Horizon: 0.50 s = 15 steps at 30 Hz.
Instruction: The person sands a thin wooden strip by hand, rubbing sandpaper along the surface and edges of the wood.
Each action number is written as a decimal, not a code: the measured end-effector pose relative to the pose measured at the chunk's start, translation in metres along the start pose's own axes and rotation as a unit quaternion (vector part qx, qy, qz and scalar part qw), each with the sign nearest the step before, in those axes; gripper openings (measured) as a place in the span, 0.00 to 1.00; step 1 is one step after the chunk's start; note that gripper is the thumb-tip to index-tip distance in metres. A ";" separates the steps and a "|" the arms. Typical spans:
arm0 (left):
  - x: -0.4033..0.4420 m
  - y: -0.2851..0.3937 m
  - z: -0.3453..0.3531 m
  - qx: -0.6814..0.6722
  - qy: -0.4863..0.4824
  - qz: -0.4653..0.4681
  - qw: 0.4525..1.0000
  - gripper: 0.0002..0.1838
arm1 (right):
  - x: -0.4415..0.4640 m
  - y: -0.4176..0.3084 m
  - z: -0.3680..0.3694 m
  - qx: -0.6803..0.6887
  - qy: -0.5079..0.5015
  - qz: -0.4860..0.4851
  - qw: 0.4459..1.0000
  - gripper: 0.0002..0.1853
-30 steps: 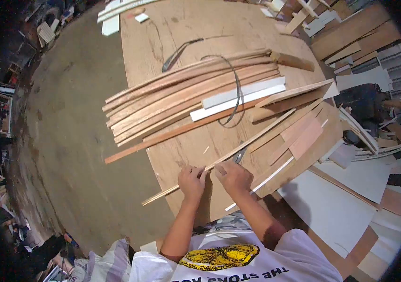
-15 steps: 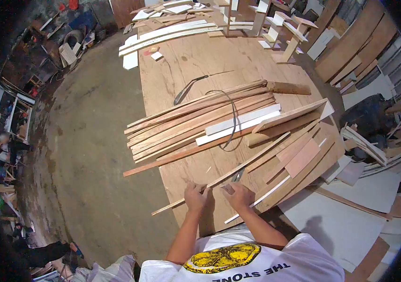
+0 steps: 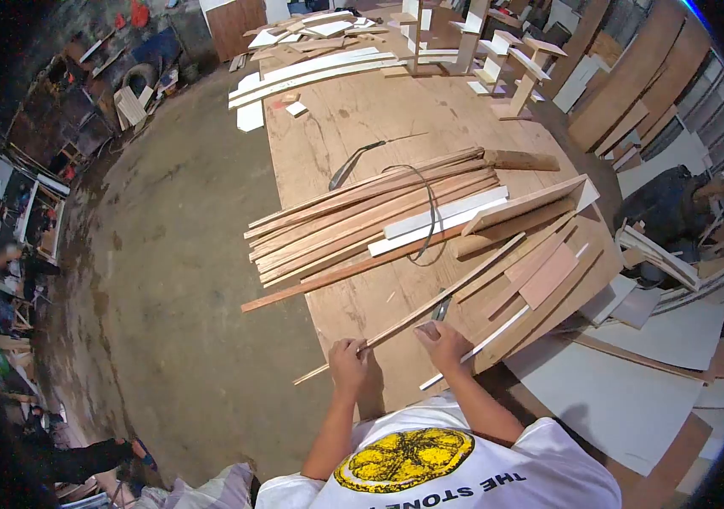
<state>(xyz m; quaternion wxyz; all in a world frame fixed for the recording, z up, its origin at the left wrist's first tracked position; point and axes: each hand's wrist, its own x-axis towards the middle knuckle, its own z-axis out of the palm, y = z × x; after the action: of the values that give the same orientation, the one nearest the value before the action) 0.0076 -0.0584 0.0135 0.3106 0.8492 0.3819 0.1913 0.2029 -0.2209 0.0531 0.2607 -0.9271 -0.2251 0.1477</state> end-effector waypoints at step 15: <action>-0.021 0.037 0.035 -0.031 0.037 0.016 0.999 0.11 | 0.032 0.020 -0.036 0.106 -0.004 -0.047 0.993 0.18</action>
<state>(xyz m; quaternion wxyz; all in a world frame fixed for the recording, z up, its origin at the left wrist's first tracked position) 0.0333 -0.1063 0.0109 0.3189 0.8375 0.3738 0.2391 0.2508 -0.2353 0.0666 0.3636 -0.8820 -0.2522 0.1622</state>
